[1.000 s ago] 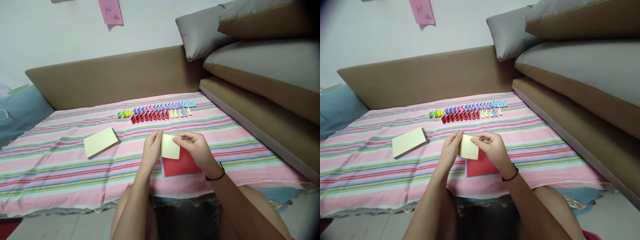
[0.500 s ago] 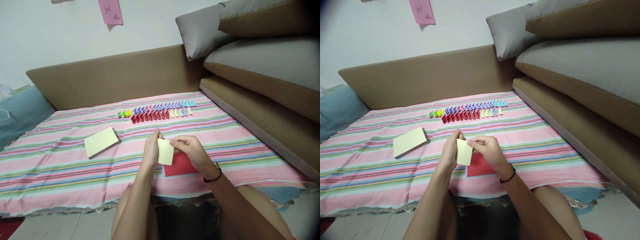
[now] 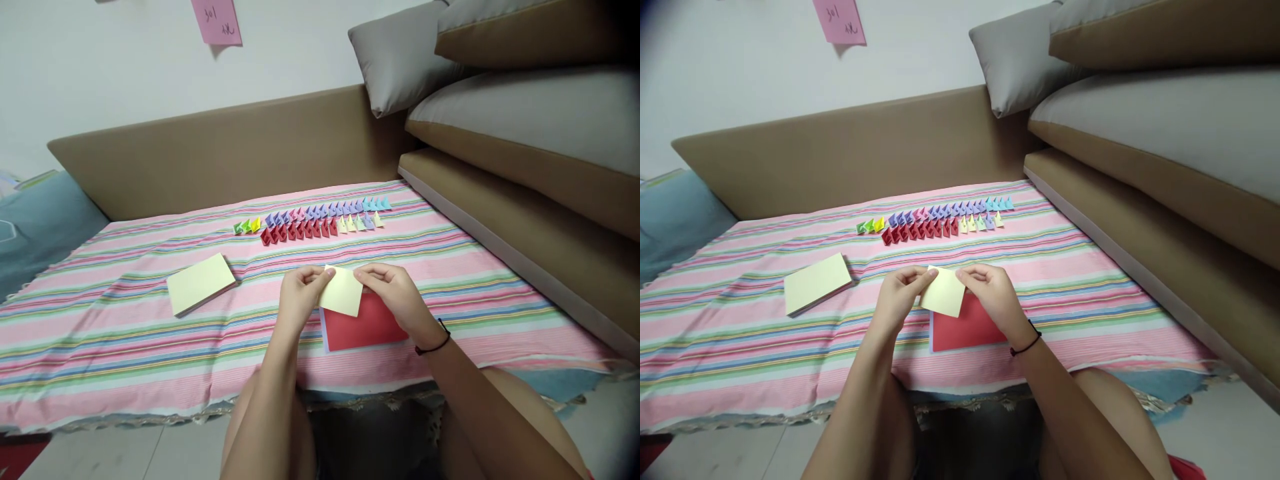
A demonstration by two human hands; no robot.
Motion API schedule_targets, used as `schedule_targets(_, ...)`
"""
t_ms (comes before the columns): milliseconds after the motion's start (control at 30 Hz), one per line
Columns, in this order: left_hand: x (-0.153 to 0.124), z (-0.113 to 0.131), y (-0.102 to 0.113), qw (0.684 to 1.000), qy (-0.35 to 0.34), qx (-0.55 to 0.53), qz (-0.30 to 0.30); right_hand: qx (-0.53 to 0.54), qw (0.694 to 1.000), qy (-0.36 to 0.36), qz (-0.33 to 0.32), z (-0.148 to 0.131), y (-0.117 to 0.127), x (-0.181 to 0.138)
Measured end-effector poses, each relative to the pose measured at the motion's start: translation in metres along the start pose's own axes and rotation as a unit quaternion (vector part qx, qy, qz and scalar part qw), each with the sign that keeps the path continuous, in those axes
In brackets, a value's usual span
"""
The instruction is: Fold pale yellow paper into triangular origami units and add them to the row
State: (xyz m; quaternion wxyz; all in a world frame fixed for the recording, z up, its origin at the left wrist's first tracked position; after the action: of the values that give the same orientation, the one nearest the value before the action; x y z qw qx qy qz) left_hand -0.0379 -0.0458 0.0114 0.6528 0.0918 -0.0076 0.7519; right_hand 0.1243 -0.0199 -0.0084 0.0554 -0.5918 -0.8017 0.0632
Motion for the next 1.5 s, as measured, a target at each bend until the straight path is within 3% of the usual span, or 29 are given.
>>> schedule_targets(133,0.0,0.0,-0.005,0.998,-0.018,0.061,-0.006,-0.057,0.998,0.003,-0.024,-0.001,-0.001,-0.001)
schedule_targets(333,-0.001,0.001,-0.007,1.0,0.008,-0.003,-0.022,-0.051,0.998,0.015,0.03,0.0,0.006,-0.003)
schedule_targets(500,-0.001,0.001,-0.005,0.999,0.017,0.012,-0.033,0.003,0.997,0.005,0.074,0.005,0.014,0.0)
schedule_targets(567,-0.001,-0.001,-0.003,0.999,0.014,0.036,-0.031,0.025,0.998,-0.028,0.055,0.005,0.016,0.001)
schedule_targets(700,0.001,-0.002,0.001,0.997,-0.02,0.068,0.007,0.029,0.988,-0.139,-0.056,0.006,0.014,-0.001)
schedule_targets(833,0.002,0.002,-0.003,0.994,-0.076,0.074,0.008,0.022,0.991,-0.13,-0.006,0.009,0.018,0.0)
schedule_targets(967,-0.002,0.008,-0.015,0.984,-0.12,0.116,-0.068,0.018,0.993,-0.093,0.076,0.012,0.021,0.002)
schedule_targets(1067,-0.003,0.007,-0.02,0.979,-0.114,0.119,-0.117,0.017,0.992,-0.082,0.094,0.01,0.022,0.001)
schedule_targets(1300,-0.002,0.003,-0.02,0.981,-0.104,0.122,-0.109,0.059,0.989,-0.139,-0.004,0.01,0.02,0.0)
schedule_targets(1500,-0.009,0.007,-0.031,0.976,-0.058,0.027,-0.206,0.068,0.991,-0.108,0.023,0.013,0.023,0.003)
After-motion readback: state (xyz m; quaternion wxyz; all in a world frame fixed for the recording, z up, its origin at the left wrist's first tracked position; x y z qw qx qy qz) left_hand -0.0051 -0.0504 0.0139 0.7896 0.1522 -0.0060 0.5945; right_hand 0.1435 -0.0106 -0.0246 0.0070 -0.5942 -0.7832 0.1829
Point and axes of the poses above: each hand's wrist, its own x-axis towards the middle knuckle, its own y-axis out of the back of the hand, z = x × y, the point moved 4 cm from there along x, towards the middle knuckle, and after that the axes turned 7 degrees about -y, right-handed, at the moved point
